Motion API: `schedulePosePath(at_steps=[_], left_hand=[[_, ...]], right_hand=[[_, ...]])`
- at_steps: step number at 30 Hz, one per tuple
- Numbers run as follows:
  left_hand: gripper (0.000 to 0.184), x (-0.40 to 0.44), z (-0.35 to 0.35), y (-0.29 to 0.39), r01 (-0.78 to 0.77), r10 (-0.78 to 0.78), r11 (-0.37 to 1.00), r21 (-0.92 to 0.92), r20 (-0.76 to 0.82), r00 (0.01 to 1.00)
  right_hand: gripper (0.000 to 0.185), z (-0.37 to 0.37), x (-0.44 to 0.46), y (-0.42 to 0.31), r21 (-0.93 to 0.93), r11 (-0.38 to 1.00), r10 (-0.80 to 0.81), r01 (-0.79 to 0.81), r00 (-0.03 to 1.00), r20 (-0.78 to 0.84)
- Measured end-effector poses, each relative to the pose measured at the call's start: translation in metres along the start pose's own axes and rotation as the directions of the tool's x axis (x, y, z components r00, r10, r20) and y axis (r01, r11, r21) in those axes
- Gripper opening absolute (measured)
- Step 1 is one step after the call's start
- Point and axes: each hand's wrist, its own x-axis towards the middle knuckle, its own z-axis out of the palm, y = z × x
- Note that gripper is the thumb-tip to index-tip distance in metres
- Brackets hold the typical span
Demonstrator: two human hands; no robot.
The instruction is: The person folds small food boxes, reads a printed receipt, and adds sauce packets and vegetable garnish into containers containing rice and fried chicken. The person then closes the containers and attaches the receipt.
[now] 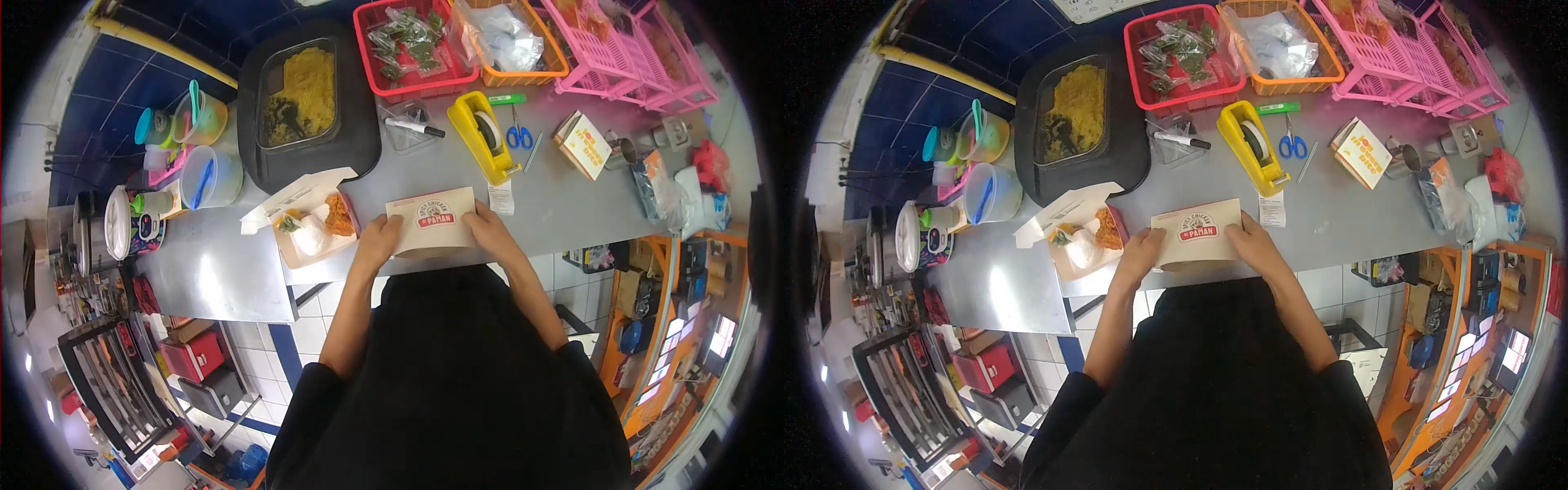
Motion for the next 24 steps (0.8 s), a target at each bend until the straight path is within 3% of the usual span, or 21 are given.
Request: schedulePosePath(at_steps=[1,3,4,5,6,10,13,15,16,18,19,20,22,24], left_hand=[[0.056,0.000,0.006,-0.001,0.000,0.000,1.000,0.000,0.001,1.000],[0.052,0.000,0.025,-0.011,-0.105,0.091,0.991,-0.078,-0.166,0.982],[0.052,0.003,0.034,-0.017,-0.101,0.088,0.992,-0.077,-0.164,0.983],[0.052,0.007,0.042,-0.023,-0.092,0.036,0.979,-0.184,-0.286,0.957],[0.051,0.006,0.042,-0.018,-0.098,-0.025,0.953,-0.287,-0.398,0.917],[0.051,-0.005,0.040,-0.016,-0.068,0.002,0.981,-0.182,-0.343,0.939],[0.050,0.003,0.036,-0.014,-0.101,0.040,0.987,-0.125,-0.418,0.907],[0.048,-0.003,0.028,-0.004,-0.056,-0.051,0.949,-0.311,-0.325,0.944],[0.048,0.002,0.030,-0.012,-0.051,-0.058,0.948,-0.314,-0.327,0.943],[0.047,0.013,0.034,-0.027,-0.119,0.037,0.967,-0.224,-0.340,0.940],[0.047,0.014,0.034,-0.029,-0.119,0.037,0.967,-0.224,-0.340,0.940],[0.046,0.015,0.033,-0.031,-0.065,0.015,0.986,-0.155,-0.307,0.952],[0.046,0.009,0.035,-0.023,-0.016,-0.007,0.996,-0.083,-0.271,0.963],[0.045,-0.003,0.040,-0.011,-0.191,0.176,0.982,0.001,-0.396,0.901]], right_hand=[[0.057,0.004,0.006,0.008,0.042,0.999,-0.001,0.003,0.999,-0.053],[0.057,0.006,0.008,0.015,0.086,0.996,0.009,0.001,0.994,-0.110],[0.057,0.008,0.006,0.009,-0.071,0.996,0.034,-0.046,0.987,-0.160],[0.058,0.011,0.004,0.003,-0.224,0.970,0.050,-0.098,0.976,-0.211],[0.058,0.013,0.002,-0.002,-0.222,0.970,0.050,-0.098,0.976,-0.211],[0.056,0.014,-0.004,-0.004,-0.319,0.936,0.057,-0.151,0.956,-0.287],[0.054,0.015,0.004,0.005,-0.347,0.929,0.020,-0.125,0.957,-0.290],[0.053,0.015,0.004,0.006,-0.348,0.929,0.012,-0.125,0.951,-0.310],[0.053,0.012,0.002,0.002,-0.317,0.943,0.016,-0.105,0.962,-0.272],[0.052,0.012,0.001,-0.004,-0.286,0.955,0.018,-0.085,0.973,-0.230],[0.052,0.016,0.001,-0.006,-0.364,0.927,-0.003,-0.092,0.967,-0.254],[0.051,0.016,0.002,-0.008,-0.440,0.892,-0.028,-0.102,0.960,-0.279],[0.051,0.014,0.006,0.007,-0.411,0.905,-0.020,-0.109,0.954,-0.298],[0.051,0.012,0.007,0.011,-0.380,0.917,-0.005,-0.120,0.950,-0.313]])
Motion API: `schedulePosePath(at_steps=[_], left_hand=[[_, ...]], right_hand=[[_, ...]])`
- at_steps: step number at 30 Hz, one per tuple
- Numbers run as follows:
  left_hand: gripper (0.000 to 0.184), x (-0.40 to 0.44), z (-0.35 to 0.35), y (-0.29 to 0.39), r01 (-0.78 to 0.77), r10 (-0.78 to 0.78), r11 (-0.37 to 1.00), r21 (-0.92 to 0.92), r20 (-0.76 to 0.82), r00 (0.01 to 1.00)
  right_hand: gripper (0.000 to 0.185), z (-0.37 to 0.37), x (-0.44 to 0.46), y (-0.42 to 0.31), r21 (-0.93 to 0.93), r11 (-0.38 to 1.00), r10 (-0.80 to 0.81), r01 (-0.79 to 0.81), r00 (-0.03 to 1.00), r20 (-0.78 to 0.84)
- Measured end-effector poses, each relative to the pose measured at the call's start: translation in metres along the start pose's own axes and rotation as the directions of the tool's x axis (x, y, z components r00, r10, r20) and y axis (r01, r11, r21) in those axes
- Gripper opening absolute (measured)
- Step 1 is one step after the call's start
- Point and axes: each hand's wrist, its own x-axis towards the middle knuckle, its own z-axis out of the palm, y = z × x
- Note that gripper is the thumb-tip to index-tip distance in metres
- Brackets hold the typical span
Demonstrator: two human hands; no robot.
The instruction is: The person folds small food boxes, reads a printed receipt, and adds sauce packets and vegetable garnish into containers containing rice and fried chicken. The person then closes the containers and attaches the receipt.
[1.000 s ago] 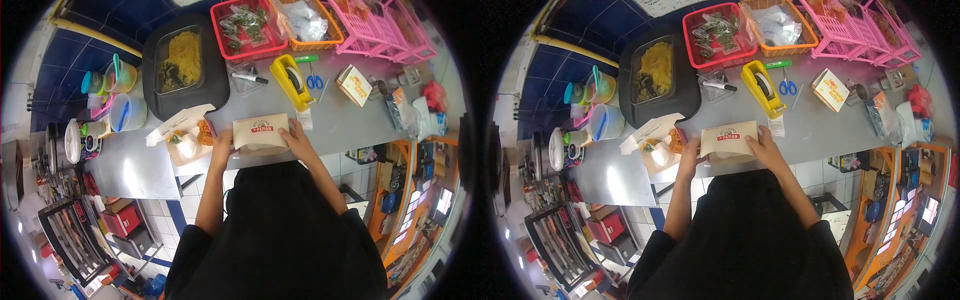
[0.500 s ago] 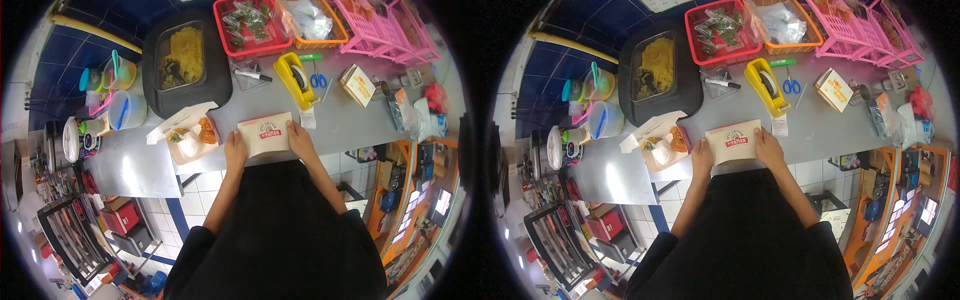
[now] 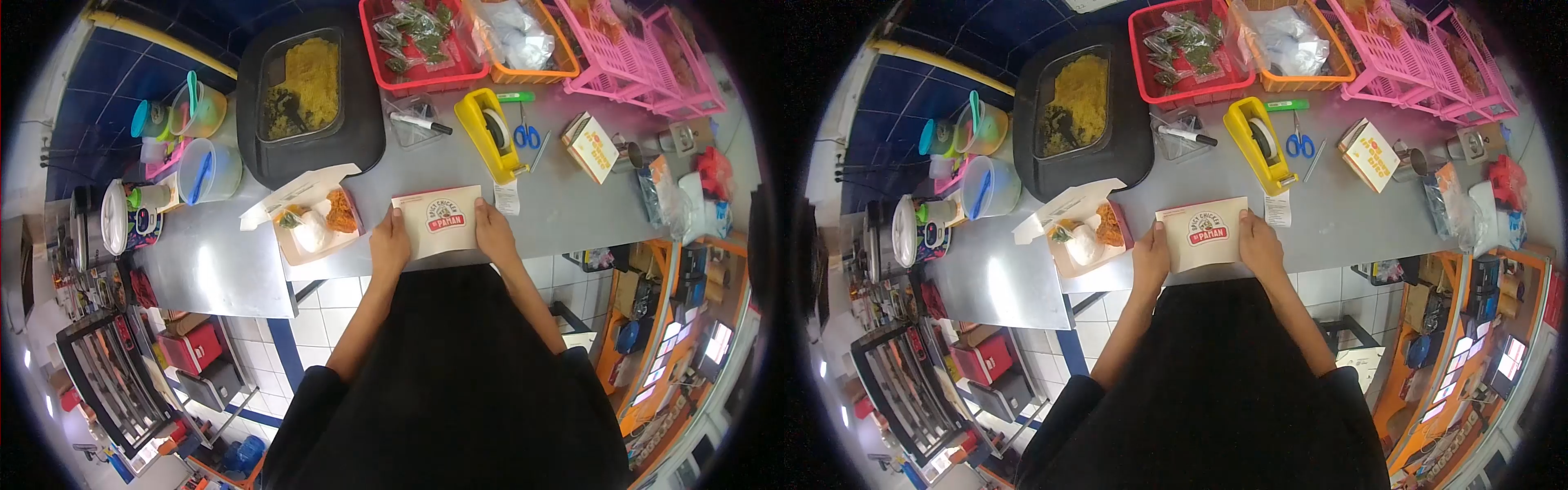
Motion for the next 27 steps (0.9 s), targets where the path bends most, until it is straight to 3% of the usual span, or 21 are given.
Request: schedulePosePath(at_steps=[2,6,7,8,9,10,11,12,13,14,17,19,21,22,24,27], left_hand=[[0.044,0.006,-0.006,-0.005,0.007,-0.009,0.999,0.036,0.061,0.998],[0.045,0.021,-0.024,0.001,-0.056,0.027,0.981,0.184,0.158,0.987],[0.045,0.025,-0.025,0.002,-0.069,0.041,0.981,0.180,0.156,0.987],[0.050,0.027,-0.025,0.000,-0.295,0.272,0.917,0.270,0.120,0.955],[0.057,0.027,-0.024,-0.002,-0.486,0.482,0.795,0.363,0.108,0.869],[0.057,0.023,-0.025,0.009,-0.484,0.478,0.796,0.363,0.113,0.871],[0.062,0.020,-0.023,0.021,-0.601,0.577,0.621,0.504,0.225,0.785],[0.068,0.018,-0.021,0.030,-0.689,0.640,0.403,0.602,0.352,0.683],[0.073,0.021,-0.013,0.017,-0.745,0.614,0.380,0.548,0.453,0.647],[0.073,0.021,-0.007,0.003,-0.746,0.618,0.378,0.549,0.451,0.645],[0.080,0.041,-0.007,-0.002,-0.768,0.533,0.412,0.489,0.554,0.639],[0.096,0.027,-0.024,0.005,-0.804,0.510,0.412,0.429,0.623,0.594],[0.102,0.029,-0.039,0.018,-0.823,0.453,0.386,0.418,0.691,0.563],[0.109,0.024,-0.045,0.021,-0.839,0.379,0.366,0.403,0.758,0.530],[0.112,0.022,-0.050,0.033,-0.846,0.324,0.346,0.406,0.794,0.514],[0.114,0.029,-0.044,0.034,-0.858,0.305,0.310,0.409,0.812,0.497]], right_hand=[[0.052,-0.006,-0.010,-0.013,-0.163,0.981,-0.109,0.102,0.993,-0.037],[0.051,-0.018,-0.003,-0.016,-0.339,0.938,-0.071,0.072,0.997,0.013],[0.051,-0.021,-0.005,-0.021,-0.362,0.919,-0.180,0.156,0.983,-0.032],[0.052,-0.024,-0.006,-0.025,-0.391,0.890,-0.285,0.235,0.956,-0.072],[0.052,-0.029,-0.005,-0.036,-0.392,0.889,-0.286,0.236,0.955,-0.076],[0.054,-0.035,-0.006,-0.049,-0.459,0.771,-0.504,0.442,0.864,-0.015],[0.058,-0.035,-0.007,-0.055,-0.506,0.605,-0.686,0.615,0.725,0.062],[0.058,-0.029,-0.005,-0.052,-0.505,0.608,-0.681,0.612,0.729,0.063],[0.061,-0.020,0.001,-0.045,-0.572,0.469,-0.725,0.673,0.663,0.186],[0.064,-0.011,0.006,-0.038,-0.616,0.314,-0.745,0.723,0.589,0.312],[0.072,-0.001,0.024,-0.025,-0.608,0.330,-0.747,0.722,0.594,0.300],[0.078,-0.007,0.009,-0.022,-0.591,0.338,-0.723,0.732,0.604,0.334],[0.097,-0.034,0.006,-0.040,-0.457,0.382,-0.631,0.803,0.588,0.507],[0.097,-0.043,0.003,-0.048,-0.450,0.390,-0.625,0.803,0.590,0.512],[0.114,-0.053,0.002,-0.060,-0.478,0.271,-0.470,0.836,0.548,0.692],[0.118,-0.045,0.005,-0.053,-0.444,0.325,-0.485,0.835,0.550,0.680]])
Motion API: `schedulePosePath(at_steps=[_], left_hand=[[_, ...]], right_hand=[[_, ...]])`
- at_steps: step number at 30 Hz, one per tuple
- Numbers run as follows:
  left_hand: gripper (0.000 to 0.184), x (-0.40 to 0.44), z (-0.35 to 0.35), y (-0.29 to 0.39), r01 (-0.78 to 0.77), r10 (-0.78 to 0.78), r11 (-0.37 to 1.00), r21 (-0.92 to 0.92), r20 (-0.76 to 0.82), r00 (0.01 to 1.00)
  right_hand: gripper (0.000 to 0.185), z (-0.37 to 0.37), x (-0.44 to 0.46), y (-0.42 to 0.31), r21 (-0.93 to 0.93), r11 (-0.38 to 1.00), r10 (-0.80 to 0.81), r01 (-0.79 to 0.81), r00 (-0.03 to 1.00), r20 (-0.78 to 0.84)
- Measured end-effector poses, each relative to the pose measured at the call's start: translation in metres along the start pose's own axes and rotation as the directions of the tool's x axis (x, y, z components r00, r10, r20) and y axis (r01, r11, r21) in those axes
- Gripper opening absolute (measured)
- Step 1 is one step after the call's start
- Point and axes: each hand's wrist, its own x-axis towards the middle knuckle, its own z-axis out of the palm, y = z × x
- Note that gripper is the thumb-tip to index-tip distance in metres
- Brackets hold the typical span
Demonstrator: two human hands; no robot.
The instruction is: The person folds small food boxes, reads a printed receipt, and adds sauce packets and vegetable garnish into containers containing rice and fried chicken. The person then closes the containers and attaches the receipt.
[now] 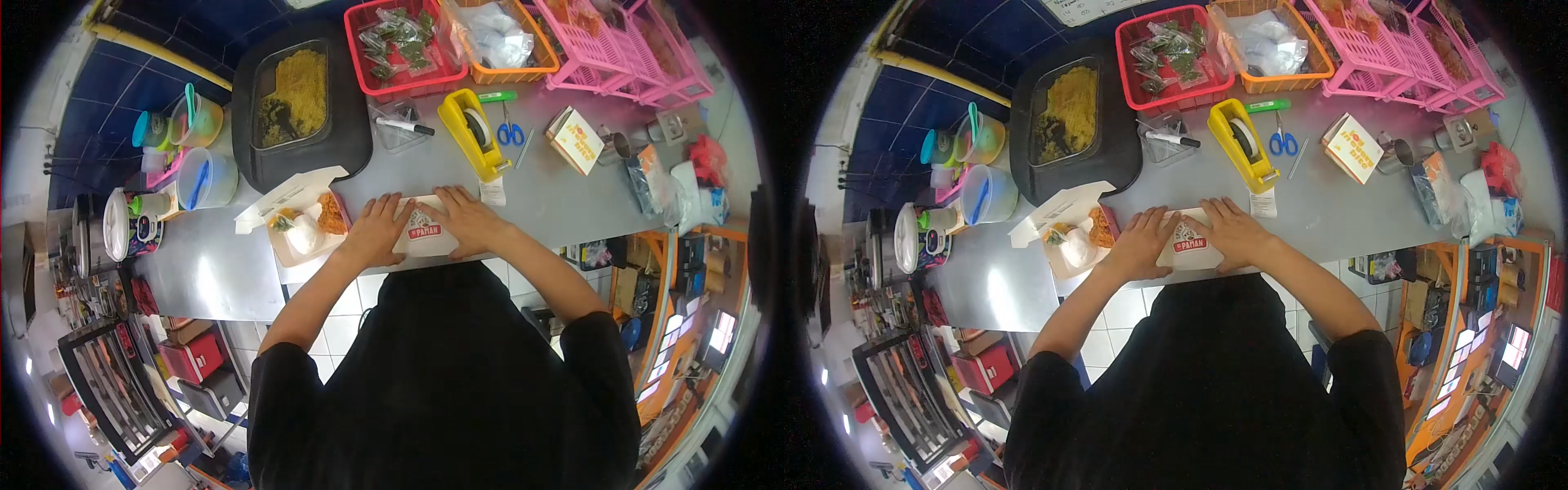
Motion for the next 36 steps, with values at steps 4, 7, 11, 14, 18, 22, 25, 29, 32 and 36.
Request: schedulePosePath(at_steps=[4,7,11,14,18,22,25,29,32,36], left_hand=[[0.105,-0.001,0.005,-0.002,-0.051,0.049,0.999,-0.016,-0.102,0.994],[0.100,0.011,0.014,0.018,-0.135,0.124,0.986,-0.094,-0.113,0.986],[0.100,0.055,0.024,0.084,-0.295,0.290,0.944,-0.149,-0.057,0.955],[0.097,0.102,0.034,0.149,-0.371,0.359,0.909,-0.190,-0.092,0.929],[0.086,0.153,0.035,0.204,-0.447,0.414,0.891,-0.080,-0.260,0.872],[0.063,0.183,0.032,0.219,-0.299,0.248,0.953,-0.055,-0.426,0.870],[0.019,0.180,0.024,0.216,-0.045,-0.339,0.850,-0.525,-0.611,0.715],[0.026,0.203,-0.001,0.170,-0.005,-0.942,0.065,-0.998,-0.063,0.329],[0.035,0.214,-0.025,0.152,-0.015,-0.758,-0.484,-0.875,0.410,0.507],[0.038,0.228,-0.019,0.139,-0.041,-0.680,-0.570,-0.820,0.443,0.584]], right_hand=[[0.116,0.007,-0.016,-0.011,-0.067,0.997,0.018,-0.024,0.995,-0.097],[0.110,0.020,-0.051,-0.011,-0.054,0.995,0.075,-0.088,0.976,-0.203],[0.095,0.028,-0.136,-0.001,0.226,0.957,0.234,-0.181,0.943,-0.236],[0.088,0.034,-0.200,0.021,0.236,0.929,0.345,-0.286,0.899,-0.270],[0.083,0.047,-0.258,0.066,0.119,0.898,0.440,-0.425,0.850,-0.290],[0.080,0.055,-0.272,0.106,0.084,0.873,0.475,-0.480,0.800,-0.367],[0.080,0.063,-0.272,0.114,0.116,0.863,0.495,-0.491,0.779,-0.384],[0.087,0.062,-0.271,0.110,0.166,0.847,0.524,-0.505,0.738,-0.425],[0.086,0.058,-0.279,0.110,0.152,0.864,0.499,-0.480,0.773,-0.393],[0.089,0.053,-0.306,0.125,0.255,0.821,0.571,-0.511,0.746,-0.344]])
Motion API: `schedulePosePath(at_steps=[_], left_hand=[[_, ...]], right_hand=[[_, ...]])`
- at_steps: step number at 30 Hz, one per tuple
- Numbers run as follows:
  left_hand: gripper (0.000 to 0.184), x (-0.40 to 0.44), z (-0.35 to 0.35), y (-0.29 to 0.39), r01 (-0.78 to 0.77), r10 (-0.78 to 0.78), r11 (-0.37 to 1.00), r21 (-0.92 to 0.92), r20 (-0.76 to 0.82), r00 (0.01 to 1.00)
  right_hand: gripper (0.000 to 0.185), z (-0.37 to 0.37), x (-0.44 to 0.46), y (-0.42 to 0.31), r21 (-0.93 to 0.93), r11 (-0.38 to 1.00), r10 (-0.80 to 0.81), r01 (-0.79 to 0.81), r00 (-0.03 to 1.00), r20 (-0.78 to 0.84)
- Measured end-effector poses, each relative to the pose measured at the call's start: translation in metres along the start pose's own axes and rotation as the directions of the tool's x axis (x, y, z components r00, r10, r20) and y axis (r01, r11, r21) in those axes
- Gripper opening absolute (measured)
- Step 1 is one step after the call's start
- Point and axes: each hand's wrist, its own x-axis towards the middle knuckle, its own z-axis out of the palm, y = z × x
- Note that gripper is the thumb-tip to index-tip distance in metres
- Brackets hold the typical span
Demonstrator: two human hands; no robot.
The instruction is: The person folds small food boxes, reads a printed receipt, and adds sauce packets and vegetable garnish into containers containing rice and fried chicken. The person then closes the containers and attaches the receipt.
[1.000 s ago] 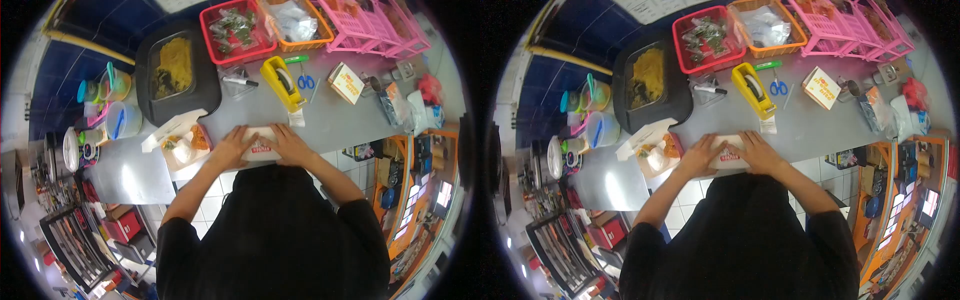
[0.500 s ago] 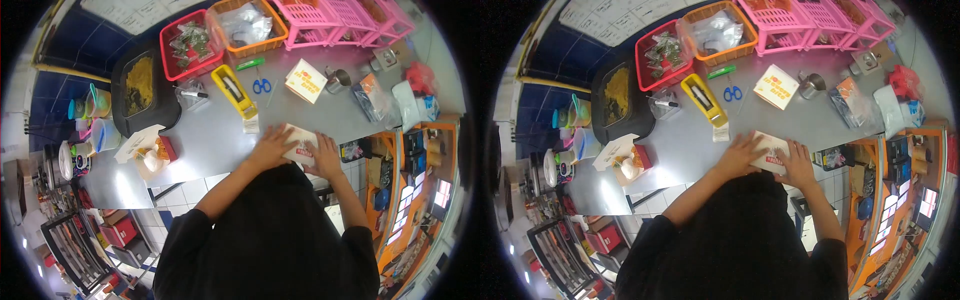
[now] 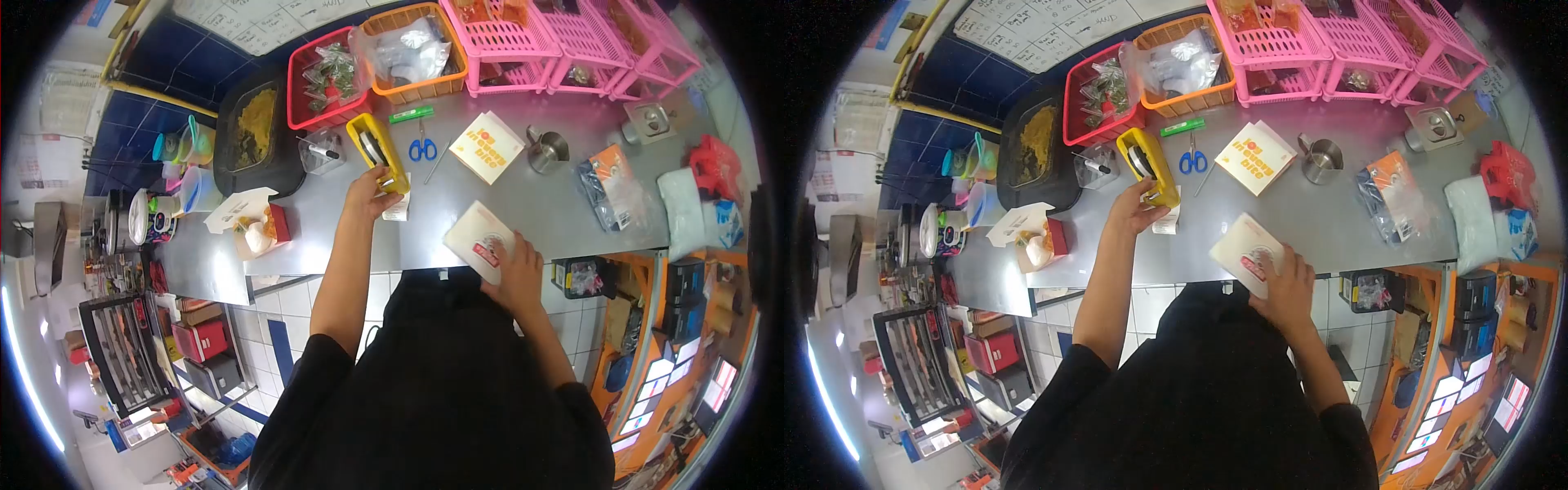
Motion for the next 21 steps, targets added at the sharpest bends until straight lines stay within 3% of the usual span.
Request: schedulePosePath(at_steps=[3,5,7,9,10,11,12,16,18,19,20,21], left_hand=[[0.034,-0.003,-0.003,-0.004,-0.036,0.035,0.995,-0.090,-0.010,0.999],[0.030,-0.003,-0.005,-0.019,-0.036,0.033,0.992,-0.123,-0.025,0.999],[0.026,-0.017,-0.007,-0.042,-0.334,0.355,0.919,-0.211,0.070,0.932],[0.016,-0.025,-0.002,-0.061,-0.379,0.400,0.892,-0.247,0.042,0.915],[0.017,-0.017,-0.008,-0.072,-0.460,0.460,0.885,0.069,0.004,0.888],[0.019,-0.010,-0.015,-0.083,-0.478,0.523,0.792,0.380,-0.018,0.852],[0.018,-0.007,-0.020,-0.083,-0.447,0.777,0.247,0.860,0.100,0.622],[0.017,-0.047,0.001,-0.084,-0.333,0.757,0.222,0.917,0.054,0.652],[0.013,-0.087,0.034,-0.090,-0.636,0.709,0.232,0.736,0.320,0.629],[0.012,-0.099,0.050,-0.101,-0.725,0.623,0.303,0.619,0.447,0.642],[0.012,-0.108,0.066,-0.112,-0.783,0.536,0.386,0.489,0.572,0.621],[0.012,-0.113,0.079,-0.122,-0.671,0.294,0.572,0.472,0.646,0.704]], right_hand=[[0.088,-0.003,-0.016,0.022,-0.017,0.990,0.140,-0.139,0.990,0.012],[0.087,0.005,-0.022,0.038,-0.054,0.968,0.233,-0.245,0.958,-0.170],[0.086,0.006,-0.018,0.048,-0.061,0.953,0.282,-0.297,0.942,-0.182],[0.085,0.010,-0.013,0.056,-0.051,0.967,0.229,-0.251,0.937,-0.266],[0.085,0.013,-0.008,0.059,-0.050,0.965,0.234,-0.257,0.934,-0.269],[0.085,0.016,-0.005,0.060,-0.039,0.973,0.207,-0.228,0.932,-0.297],[0.084,0.017,-0.007,0.060,-0.029,0.980,0.178,-0.197,0.931,-0.318],[0.085,0.012,-0.005,0.059,-0.038,0.976,0.192,-0.213,0.933,-0.304],[0.084,0.008,-0.003,0.059,0.019,0.980,0.195,-0.198,0.939,-0.284],[0.084,0.006,-0.002,0.061,0.010,0.977,0.207,-0.213,0.936,-0.283],[0.086,0.005,0.000,0.063,0.032,0.984,0.180,-0.178,0.947,-0.265],[0.089,0.004,0.000,0.064,0.056,0.988,0.153,-0.143,0.957,-0.248]])
